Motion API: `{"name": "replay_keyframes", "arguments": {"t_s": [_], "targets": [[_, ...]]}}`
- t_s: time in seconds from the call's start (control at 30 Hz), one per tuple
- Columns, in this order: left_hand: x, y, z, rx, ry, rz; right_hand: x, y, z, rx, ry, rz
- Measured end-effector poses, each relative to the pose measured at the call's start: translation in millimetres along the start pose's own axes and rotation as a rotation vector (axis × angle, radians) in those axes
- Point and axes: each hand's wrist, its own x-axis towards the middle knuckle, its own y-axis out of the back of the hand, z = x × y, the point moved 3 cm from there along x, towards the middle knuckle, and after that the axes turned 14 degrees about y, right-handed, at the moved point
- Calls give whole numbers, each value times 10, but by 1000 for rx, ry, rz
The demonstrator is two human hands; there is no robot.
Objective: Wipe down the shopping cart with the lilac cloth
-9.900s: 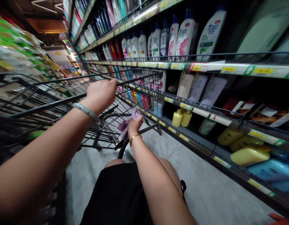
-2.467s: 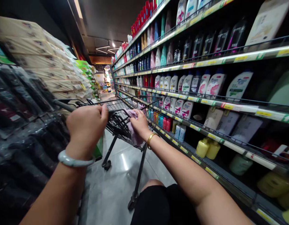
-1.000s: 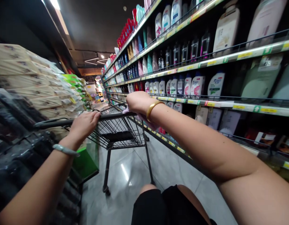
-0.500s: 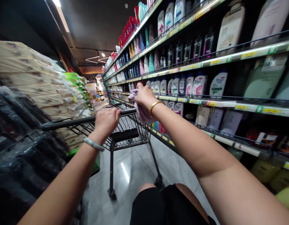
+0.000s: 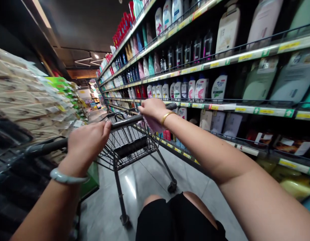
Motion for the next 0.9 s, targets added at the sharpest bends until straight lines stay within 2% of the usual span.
{"name": "replay_keyframes", "arguments": {"t_s": [0.1, 0.17, 0.23, 0.3, 0.37, 0.4, 0.47, 0.53, 0.6, 0.7, 0.77, 0.83, 0.9], "targets": [[-66, 2, 51, 11, -7, 39, -60, 9, -196, 77, 144, 110], [-95, 6, 108, 4, -21, 65, -80, 30, -143, 142, 174, 94], [-121, 20, 168, -3, -26, 84, -94, 54, 18, 146, 84, 54], [-149, 43, 235, -14, -27, 90, -123, 72, 125, 96, -50, 67], [-180, 75, 311, -24, -25, 94, -171, 65, 46, 74, -69, 146], [-195, 92, 350, -25, -24, 95, -203, 48, -62, 87, -13, 197], [-223, 127, 422, -23, -26, 90, -286, 4, -324, 113, 190, 282], [-248, 163, 485, -29, -39, 84, -387, -27, -489, 125, 367, 304], [-272, 204, 526, -42, -49, 91, -470, -15, -472, 122, 483, 265], [-334, 285, 526, -68, -98, 99, -515, 83, -214, 146, 573, 166], [-417, 374, 462, -85, -192, 109, -494, 166, -38, 232, 534, 123], [-530, 502, 324, -94, -277, 151, -470, 219, 35, 292, 380, 115], [-628, 641, 110, -82, -242, 229, -483, 234, -37, 268, 211, 167]]}}
